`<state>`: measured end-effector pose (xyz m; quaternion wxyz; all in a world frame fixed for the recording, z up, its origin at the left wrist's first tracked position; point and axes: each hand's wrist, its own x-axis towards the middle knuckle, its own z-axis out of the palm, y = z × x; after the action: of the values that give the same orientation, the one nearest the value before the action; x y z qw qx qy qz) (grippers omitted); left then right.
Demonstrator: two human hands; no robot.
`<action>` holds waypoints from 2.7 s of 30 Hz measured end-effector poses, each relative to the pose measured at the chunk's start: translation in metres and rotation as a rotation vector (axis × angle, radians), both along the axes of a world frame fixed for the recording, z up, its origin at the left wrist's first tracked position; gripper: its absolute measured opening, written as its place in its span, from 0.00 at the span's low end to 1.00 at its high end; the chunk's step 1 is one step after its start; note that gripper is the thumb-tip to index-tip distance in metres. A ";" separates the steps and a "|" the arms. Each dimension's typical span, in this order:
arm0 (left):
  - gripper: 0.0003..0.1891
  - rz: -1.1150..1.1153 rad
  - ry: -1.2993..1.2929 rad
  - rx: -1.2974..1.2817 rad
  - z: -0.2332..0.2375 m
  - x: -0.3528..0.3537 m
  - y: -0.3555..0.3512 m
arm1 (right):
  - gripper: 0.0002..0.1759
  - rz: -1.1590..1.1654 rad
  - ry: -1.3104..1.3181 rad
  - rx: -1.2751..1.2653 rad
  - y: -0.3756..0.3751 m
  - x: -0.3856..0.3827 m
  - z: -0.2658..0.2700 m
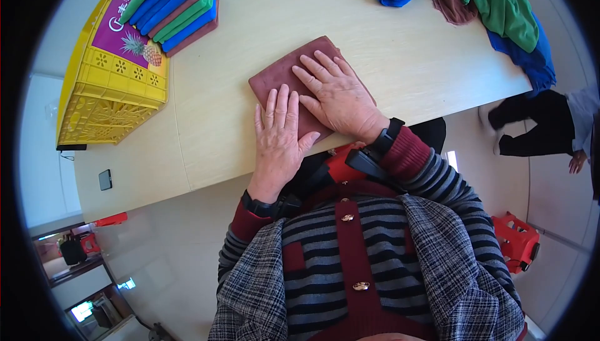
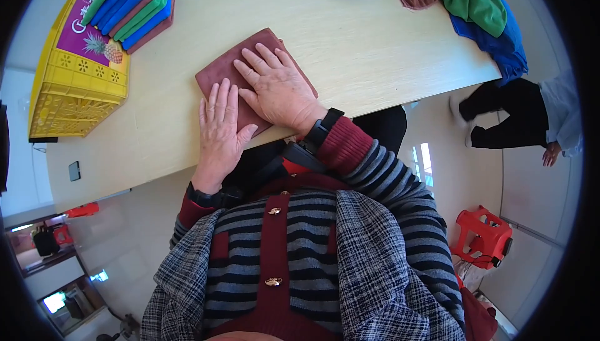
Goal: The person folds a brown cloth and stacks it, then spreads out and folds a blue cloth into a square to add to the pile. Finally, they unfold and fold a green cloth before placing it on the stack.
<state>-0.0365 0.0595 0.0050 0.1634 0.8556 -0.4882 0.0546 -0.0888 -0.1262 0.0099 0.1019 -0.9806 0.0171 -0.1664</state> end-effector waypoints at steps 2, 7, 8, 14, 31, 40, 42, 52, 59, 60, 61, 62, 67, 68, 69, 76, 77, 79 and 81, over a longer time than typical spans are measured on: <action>0.45 -0.002 0.006 0.008 0.000 -0.002 0.003 | 0.32 -0.003 0.000 0.011 -0.001 -0.001 -0.003; 0.45 -0.008 0.007 0.015 0.001 -0.010 0.013 | 0.32 -0.041 -0.018 0.012 -0.009 -0.001 -0.005; 0.45 -0.003 0.010 0.022 0.002 -0.012 0.016 | 0.32 -0.055 -0.021 0.010 -0.011 -0.002 -0.006; 0.43 0.000 0.074 -0.021 0.002 -0.022 0.038 | 0.31 -0.100 -0.030 0.036 -0.026 -0.011 -0.011; 0.41 -0.008 -0.002 -0.066 -0.005 -0.021 0.035 | 0.30 0.042 -0.059 0.058 -0.004 -0.015 -0.005; 0.40 -0.068 0.058 -0.110 0.000 -0.018 0.039 | 0.31 0.068 -0.058 0.103 -0.009 -0.016 -0.001; 0.41 -0.082 0.053 -0.129 0.003 -0.017 0.038 | 0.31 0.069 -0.059 0.112 -0.010 -0.016 0.001; 0.36 -0.123 0.057 -0.120 0.006 -0.018 0.020 | 0.32 0.078 -0.043 0.167 0.006 -0.013 0.011; 0.31 -0.142 0.052 -0.151 0.009 -0.018 0.022 | 0.33 0.120 -0.032 0.168 0.002 -0.009 0.006; 0.30 -0.144 0.069 -0.149 0.011 -0.018 0.022 | 0.33 0.107 -0.043 0.149 -0.001 -0.008 0.009; 0.29 -0.145 0.090 -0.141 0.013 -0.018 0.023 | 0.33 0.107 -0.050 0.143 -0.002 -0.008 0.010; 0.29 -0.160 0.087 -0.150 0.014 -0.018 0.025 | 0.34 0.105 -0.053 0.140 -0.002 -0.008 0.010; 0.29 -0.172 0.117 -0.165 0.013 -0.018 0.025 | 0.33 0.077 -0.093 0.106 -0.006 -0.009 0.004; 0.28 -0.170 0.124 -0.177 0.012 -0.018 0.025 | 0.33 0.060 -0.093 0.098 -0.007 -0.009 0.003; 0.27 -0.166 0.130 -0.186 0.012 -0.018 0.025 | 0.34 0.045 -0.076 0.096 -0.006 -0.009 0.004; 0.24 -0.165 0.142 -0.255 0.016 -0.022 0.027 | 0.36 -0.118 0.019 0.198 -0.009 -0.005 0.017; 0.23 -0.146 0.123 -0.279 0.019 -0.024 0.032 | 0.36 -0.118 0.022 0.183 -0.010 -0.005 0.018; 0.22 -0.046 0.252 -0.325 0.016 -0.031 0.055 | 0.36 -0.078 0.040 0.171 -0.003 -0.004 0.018; 0.20 0.123 0.480 -0.469 0.010 -0.038 0.086 | 0.36 0.001 0.035 0.192 0.002 -0.003 0.015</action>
<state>-0.0741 0.1456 0.0153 0.4623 0.8110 -0.3576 -0.0276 -0.0923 -0.1238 0.0248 0.1950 -0.9691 0.0343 -0.1470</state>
